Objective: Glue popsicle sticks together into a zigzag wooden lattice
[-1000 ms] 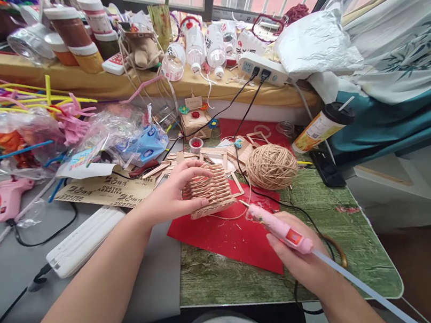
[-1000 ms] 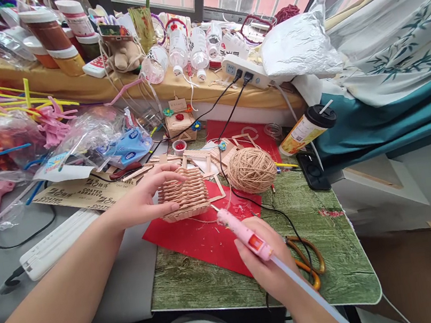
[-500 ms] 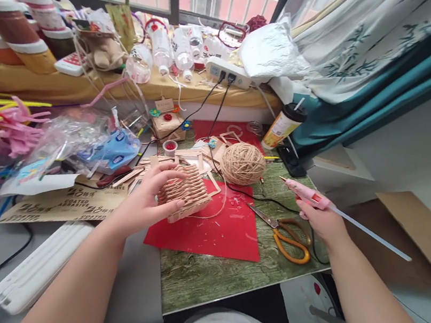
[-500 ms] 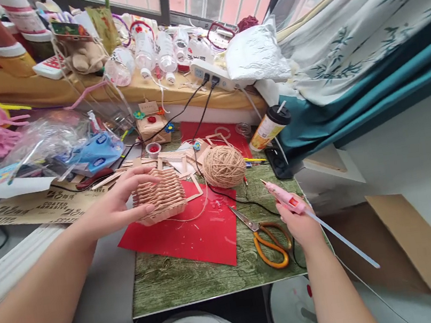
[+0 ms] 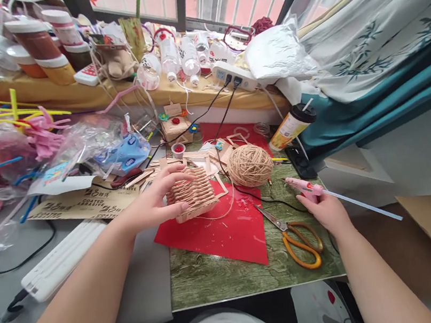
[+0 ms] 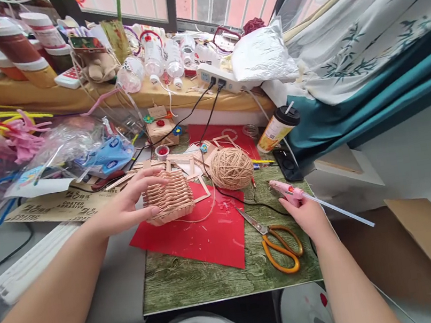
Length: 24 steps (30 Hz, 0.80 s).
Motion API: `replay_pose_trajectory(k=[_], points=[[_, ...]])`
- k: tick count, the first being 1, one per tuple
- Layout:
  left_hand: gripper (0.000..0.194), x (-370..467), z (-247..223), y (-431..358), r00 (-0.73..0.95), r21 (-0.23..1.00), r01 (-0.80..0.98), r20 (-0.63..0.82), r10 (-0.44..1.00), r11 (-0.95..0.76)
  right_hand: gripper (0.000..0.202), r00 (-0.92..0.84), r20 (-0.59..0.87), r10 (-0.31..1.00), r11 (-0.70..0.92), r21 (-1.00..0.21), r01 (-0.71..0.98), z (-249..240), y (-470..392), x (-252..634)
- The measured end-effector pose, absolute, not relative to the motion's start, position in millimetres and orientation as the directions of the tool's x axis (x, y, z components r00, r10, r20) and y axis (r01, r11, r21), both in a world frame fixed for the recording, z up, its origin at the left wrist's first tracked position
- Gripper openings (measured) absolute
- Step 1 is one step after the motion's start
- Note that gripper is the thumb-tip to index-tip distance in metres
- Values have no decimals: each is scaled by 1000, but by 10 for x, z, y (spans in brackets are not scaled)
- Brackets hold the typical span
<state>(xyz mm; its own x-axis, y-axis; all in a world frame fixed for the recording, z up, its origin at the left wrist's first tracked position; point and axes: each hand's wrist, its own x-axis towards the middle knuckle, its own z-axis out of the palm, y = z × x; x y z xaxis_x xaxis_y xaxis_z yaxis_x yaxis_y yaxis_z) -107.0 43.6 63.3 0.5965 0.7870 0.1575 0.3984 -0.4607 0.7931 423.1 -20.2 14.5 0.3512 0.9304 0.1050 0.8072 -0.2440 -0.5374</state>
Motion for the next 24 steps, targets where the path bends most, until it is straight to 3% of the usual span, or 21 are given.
replay_pose_trajectory(k=[2, 4, 7, 9, 10, 13, 15, 18, 24], points=[[58, -1081, 638, 439, 599, 796, 391, 162, 785, -462, 59, 357, 107, 928, -253, -522, 814, 70, -387, 4231], [57, -1088, 644, 442, 604, 795, 390, 160, 781, -465, 66, 414, 302, 859, -214, -522, 825, -40, -663, 4179], [59, -1093, 645, 444, 611, 792, 398, 147, 778, -463, 37, 410, 588, 698, -75, -509, 858, -188, -1109, 3975], [60, -1096, 641, 445, 612, 791, 402, 144, 778, -461, 11, 270, 646, 714, 74, -454, 888, -202, -1299, 3765], [61, -1096, 637, 446, 611, 791, 401, 145, 778, -462, 4, 152, 642, 751, 174, -416, 893, -169, -1338, 3642], [61, -1096, 628, 447, 610, 791, 401, 144, 779, -461, 32, -248, 584, 773, 501, -321, 804, 72, -1234, 3214], [62, -1093, 625, 447, 611, 793, 403, 139, 779, -458, 46, -390, 563, 729, 616, -290, 733, 288, -1045, 2885], [64, -1084, 622, 443, 613, 791, 400, 145, 777, -463, 54, -487, 543, 684, 714, -364, 597, 539, -738, 2364], [67, -1061, 615, 433, 600, 781, 388, 188, 777, -489, 37, -505, 541, 672, 732, -387, 560, 576, -399, 1664]])
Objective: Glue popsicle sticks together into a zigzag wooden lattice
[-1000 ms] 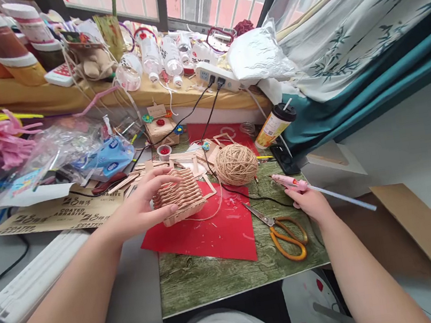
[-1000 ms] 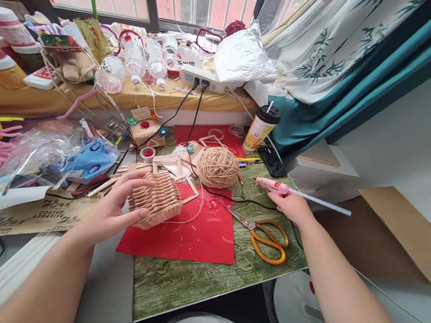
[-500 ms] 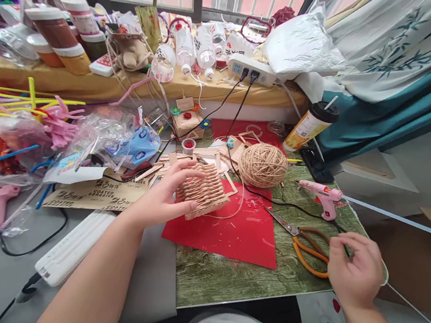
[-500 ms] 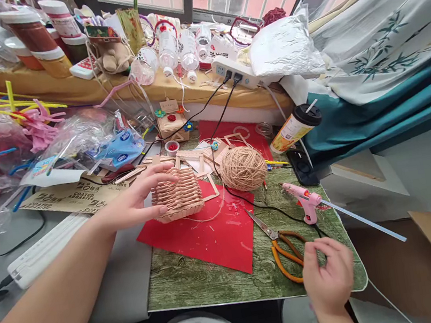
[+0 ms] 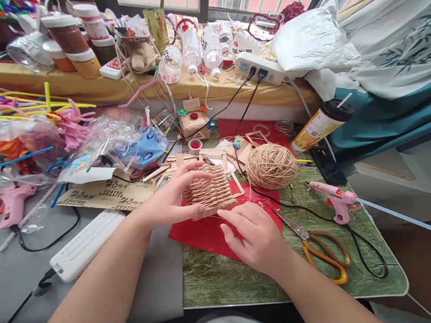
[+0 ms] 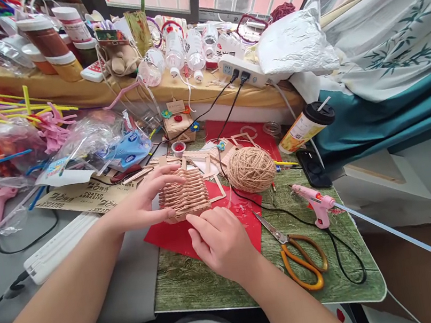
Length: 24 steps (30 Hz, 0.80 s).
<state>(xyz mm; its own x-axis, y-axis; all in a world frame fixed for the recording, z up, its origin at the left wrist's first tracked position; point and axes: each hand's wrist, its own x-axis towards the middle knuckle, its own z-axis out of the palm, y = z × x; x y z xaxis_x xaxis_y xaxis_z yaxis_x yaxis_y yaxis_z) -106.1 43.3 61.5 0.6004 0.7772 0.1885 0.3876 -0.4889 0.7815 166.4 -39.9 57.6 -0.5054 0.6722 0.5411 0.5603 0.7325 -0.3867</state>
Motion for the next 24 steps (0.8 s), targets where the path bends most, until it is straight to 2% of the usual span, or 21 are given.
replay_pose_trajectory(k=[5, 10, 14, 20, 24], points=[[66, -1055, 611, 436, 599, 791, 375, 190, 778, -482, 37, -475, 504, 721, 689, -457, 562, 508, -346, 1553], [65, -1053, 606, 433, 596, 801, 369, 185, 782, -471, 42, -482, 491, 726, 686, -475, 551, 473, -343, 1545], [65, -1049, 610, 424, 594, 806, 368, 179, 784, -463, 48, -460, 534, 709, 702, -478, 528, 469, -358, 1534], [64, -1047, 610, 423, 592, 809, 364, 181, 785, -461, 43, -463, 506, 728, 684, -487, 543, 486, -352, 1511], [64, -1052, 593, 427, 598, 807, 353, 194, 778, -473, 45, -417, 544, 728, 680, -495, 541, 487, -348, 1540]])
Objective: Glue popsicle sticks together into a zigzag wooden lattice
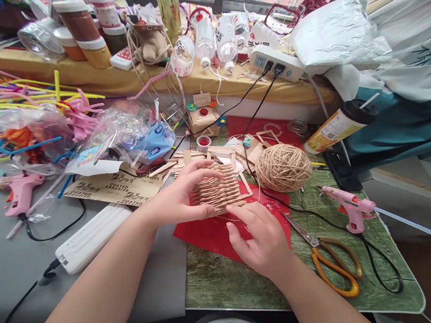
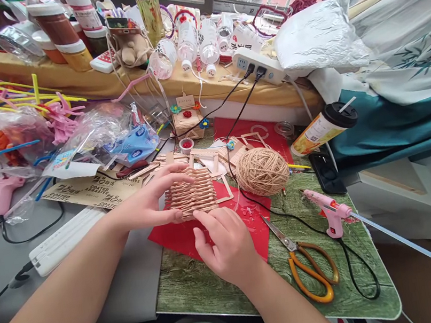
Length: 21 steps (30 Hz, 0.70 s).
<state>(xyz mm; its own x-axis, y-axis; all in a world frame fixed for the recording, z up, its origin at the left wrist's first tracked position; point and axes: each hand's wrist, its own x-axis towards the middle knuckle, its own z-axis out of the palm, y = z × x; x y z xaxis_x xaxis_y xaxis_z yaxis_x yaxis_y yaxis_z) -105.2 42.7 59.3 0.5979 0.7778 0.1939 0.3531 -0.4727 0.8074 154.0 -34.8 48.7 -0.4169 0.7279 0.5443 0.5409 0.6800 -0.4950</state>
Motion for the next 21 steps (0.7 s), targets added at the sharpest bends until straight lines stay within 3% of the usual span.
replay_pose_trajectory(k=[5, 12, 21], points=[[65, -1063, 570, 430, 596, 807, 356, 191, 780, -470, 38, -418, 525, 741, 666, -495, 558, 469, -343, 1551], [65, -1060, 588, 432, 599, 801, 363, 191, 778, -476, 40, -329, 645, 689, 700, -476, 532, 436, -356, 1619], [67, -1055, 592, 432, 598, 813, 357, 179, 781, -460, 35, -327, 612, 720, 669, -487, 562, 367, -308, 1624]])
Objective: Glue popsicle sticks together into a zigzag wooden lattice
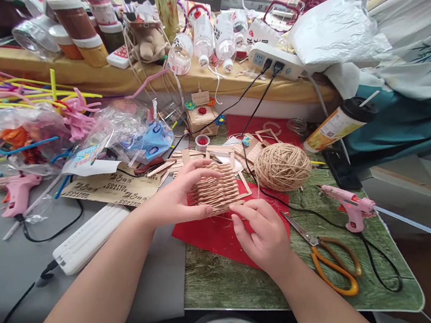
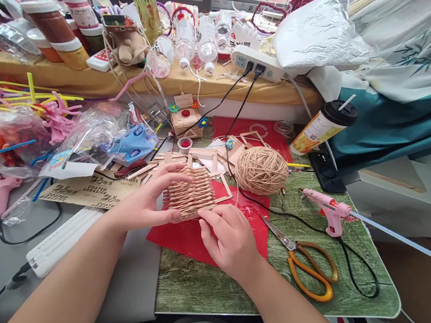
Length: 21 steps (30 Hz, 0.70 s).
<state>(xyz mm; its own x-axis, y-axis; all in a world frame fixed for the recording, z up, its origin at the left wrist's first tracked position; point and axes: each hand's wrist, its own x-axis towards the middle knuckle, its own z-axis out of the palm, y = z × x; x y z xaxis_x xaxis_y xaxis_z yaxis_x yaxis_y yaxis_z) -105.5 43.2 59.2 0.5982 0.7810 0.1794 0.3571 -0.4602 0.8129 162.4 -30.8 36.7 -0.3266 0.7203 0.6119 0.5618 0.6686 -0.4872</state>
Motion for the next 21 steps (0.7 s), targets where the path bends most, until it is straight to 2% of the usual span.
replay_pose_trajectory(k=[6, 12, 17, 21], points=[[67, -1061, 580, 444, 599, 808, 358, 185, 779, -468, 34, -258, 615, 745, 649, -578, 495, 401, -304, 1676], [67, -1078, 571, 451, 606, 799, 368, 183, 774, -476, 25, 25, 657, 753, 561, -661, 498, 292, -251, 1820], [68, -1079, 593, 456, 603, 790, 395, 162, 781, -468, 16, 193, 695, 693, 591, -701, 401, 258, -175, 1934], [67, -1076, 608, 458, 604, 788, 408, 146, 784, -461, 12, 333, 639, 693, 557, -768, 315, 309, -127, 2042]])
